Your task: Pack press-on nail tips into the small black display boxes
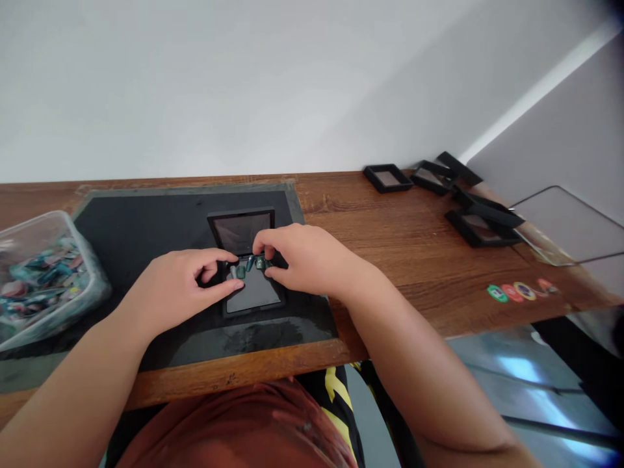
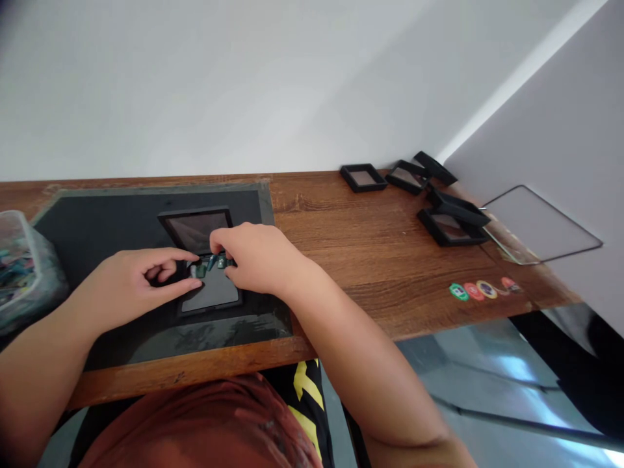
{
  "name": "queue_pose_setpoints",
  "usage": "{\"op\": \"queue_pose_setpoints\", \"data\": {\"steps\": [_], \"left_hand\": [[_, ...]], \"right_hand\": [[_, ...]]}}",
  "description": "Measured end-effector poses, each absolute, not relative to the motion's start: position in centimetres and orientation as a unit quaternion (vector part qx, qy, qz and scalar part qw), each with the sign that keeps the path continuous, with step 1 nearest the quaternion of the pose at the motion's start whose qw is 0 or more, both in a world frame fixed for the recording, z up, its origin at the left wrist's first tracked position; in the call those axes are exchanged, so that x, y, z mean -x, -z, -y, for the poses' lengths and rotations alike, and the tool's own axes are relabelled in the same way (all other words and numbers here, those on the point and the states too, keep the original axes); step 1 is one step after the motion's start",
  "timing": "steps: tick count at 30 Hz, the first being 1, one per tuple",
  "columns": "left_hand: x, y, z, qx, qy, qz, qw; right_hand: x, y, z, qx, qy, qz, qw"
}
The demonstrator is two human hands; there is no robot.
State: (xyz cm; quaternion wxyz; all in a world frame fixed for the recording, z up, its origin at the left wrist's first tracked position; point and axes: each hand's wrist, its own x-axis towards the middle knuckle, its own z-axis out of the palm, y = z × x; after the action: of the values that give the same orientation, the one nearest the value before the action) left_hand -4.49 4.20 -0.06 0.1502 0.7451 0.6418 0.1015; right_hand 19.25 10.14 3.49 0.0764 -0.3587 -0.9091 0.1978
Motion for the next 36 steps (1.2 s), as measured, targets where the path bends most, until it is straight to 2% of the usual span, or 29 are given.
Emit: {"op": "queue_pose_setpoints", "data": {"steps": [36], "left_hand": [[4.69,0.44,-4.28,-0.739,-0.134,-0.644,0.141]], "right_hand": [[-19.03,-3.31,-10.05,0.361,-0.197,0.906,0.098]]}}
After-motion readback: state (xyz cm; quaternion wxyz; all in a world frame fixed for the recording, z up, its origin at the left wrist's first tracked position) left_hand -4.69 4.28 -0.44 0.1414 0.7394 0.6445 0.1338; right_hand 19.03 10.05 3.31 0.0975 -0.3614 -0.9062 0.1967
